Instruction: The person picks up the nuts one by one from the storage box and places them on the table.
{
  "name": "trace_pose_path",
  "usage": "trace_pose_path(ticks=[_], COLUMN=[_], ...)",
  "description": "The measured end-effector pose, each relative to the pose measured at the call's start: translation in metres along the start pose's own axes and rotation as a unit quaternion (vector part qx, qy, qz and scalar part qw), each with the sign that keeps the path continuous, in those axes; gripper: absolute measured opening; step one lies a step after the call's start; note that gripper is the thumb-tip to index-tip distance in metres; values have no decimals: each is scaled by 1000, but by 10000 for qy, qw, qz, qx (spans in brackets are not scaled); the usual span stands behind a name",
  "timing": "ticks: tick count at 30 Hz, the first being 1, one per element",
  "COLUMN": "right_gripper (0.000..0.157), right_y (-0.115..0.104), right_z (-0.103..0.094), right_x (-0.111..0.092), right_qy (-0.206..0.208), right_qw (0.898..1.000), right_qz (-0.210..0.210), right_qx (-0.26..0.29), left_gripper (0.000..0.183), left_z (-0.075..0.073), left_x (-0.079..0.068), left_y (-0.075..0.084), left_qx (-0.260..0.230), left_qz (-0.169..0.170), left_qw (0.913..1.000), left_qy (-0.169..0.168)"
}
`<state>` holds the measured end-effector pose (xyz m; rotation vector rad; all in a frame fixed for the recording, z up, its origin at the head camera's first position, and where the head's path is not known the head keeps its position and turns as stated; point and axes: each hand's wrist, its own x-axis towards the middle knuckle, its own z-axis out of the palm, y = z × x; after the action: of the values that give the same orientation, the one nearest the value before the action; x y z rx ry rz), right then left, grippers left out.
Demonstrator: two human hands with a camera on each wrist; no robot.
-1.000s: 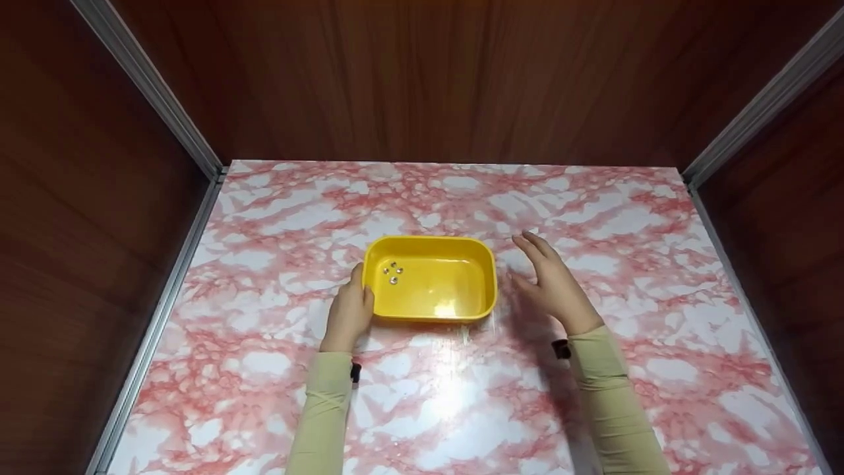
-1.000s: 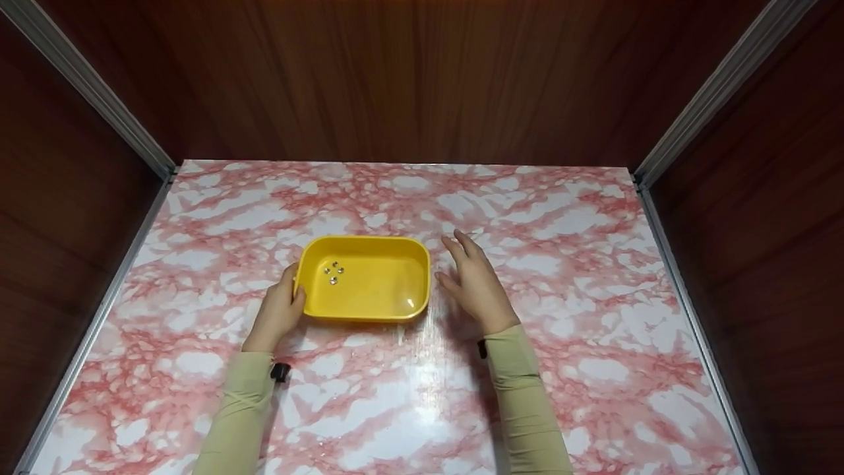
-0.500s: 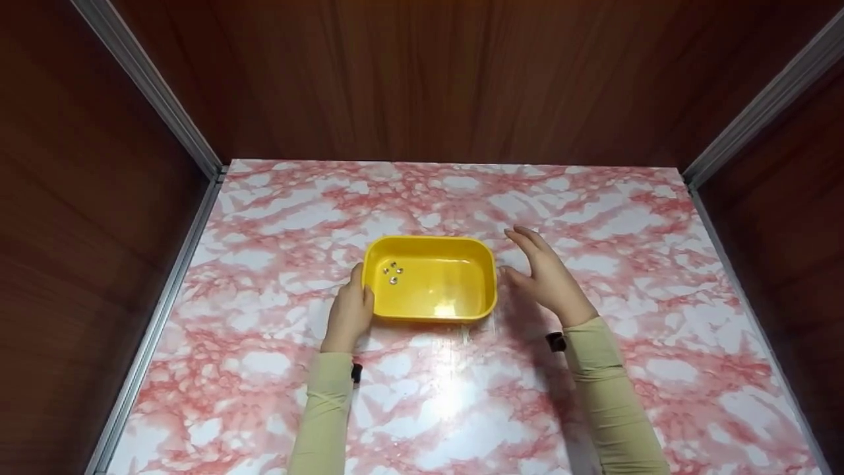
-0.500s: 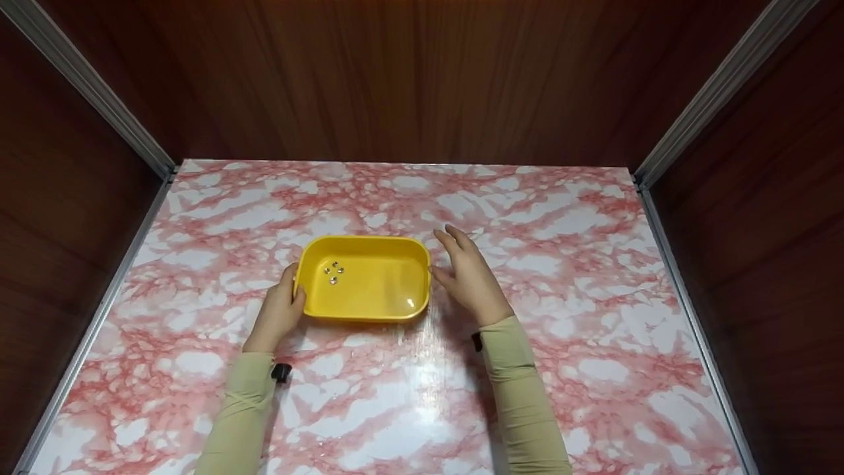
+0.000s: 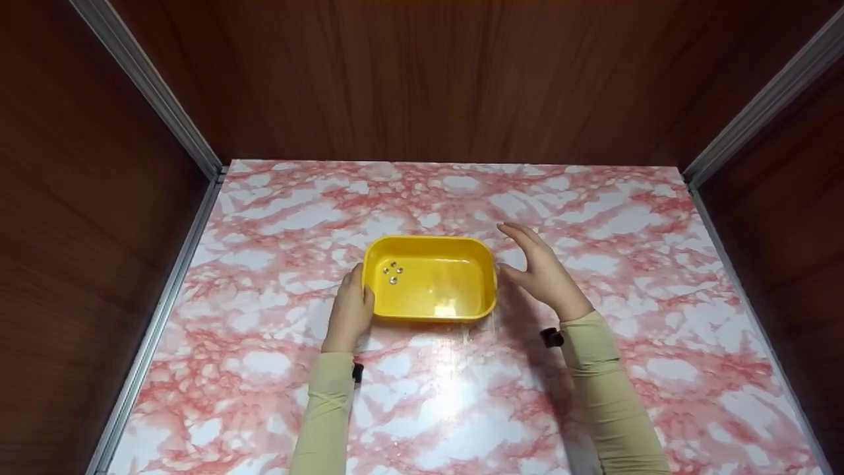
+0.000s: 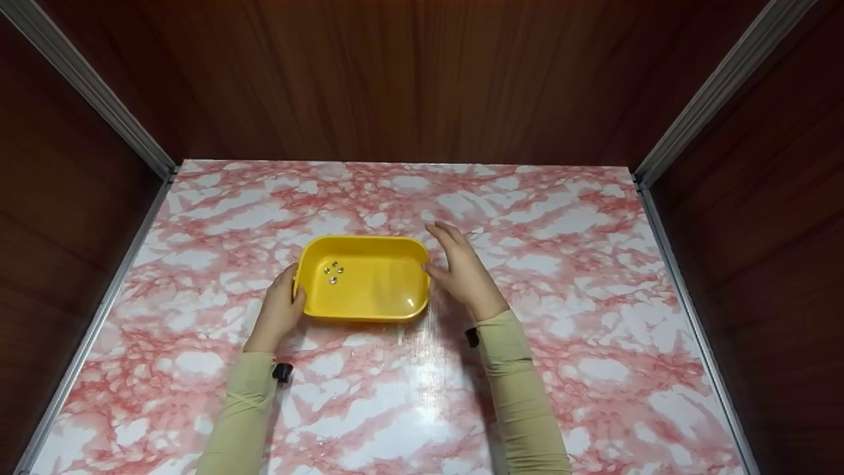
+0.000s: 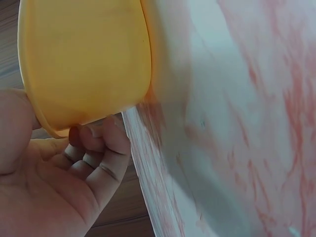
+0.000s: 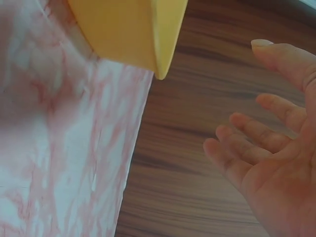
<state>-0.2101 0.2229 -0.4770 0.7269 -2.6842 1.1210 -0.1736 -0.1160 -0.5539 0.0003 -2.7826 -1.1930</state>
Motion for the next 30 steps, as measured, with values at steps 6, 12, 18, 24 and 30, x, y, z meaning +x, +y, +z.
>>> trace_pose_path(ticks=[6,12,18,24,30], right_gripper=[65,65,66,68,66], right_y=[-4,-7,-8,-7,-8], right_z=[2,5,9,14,20], right_x=[4,7,11,16,22], right_qy=[-17,-98,-292,-370,-398], right_qw=[9999,9997,9993,9984,9965], right_qz=[-148,-199,-169,-256,-316], right_qx=[69,134,185,340,664], left_gripper=[48,47,45,46,46], left_z=[0,1,2,3,2], left_x=[0,1,2,2,1], left_y=[0,1,0,0,1], left_qx=[-56,-74,-57,35,42], left_qz=[72,48,143,280,143], left_qw=[10000,10000,9999,9994,9998], left_qy=[28,5,65,190,138])
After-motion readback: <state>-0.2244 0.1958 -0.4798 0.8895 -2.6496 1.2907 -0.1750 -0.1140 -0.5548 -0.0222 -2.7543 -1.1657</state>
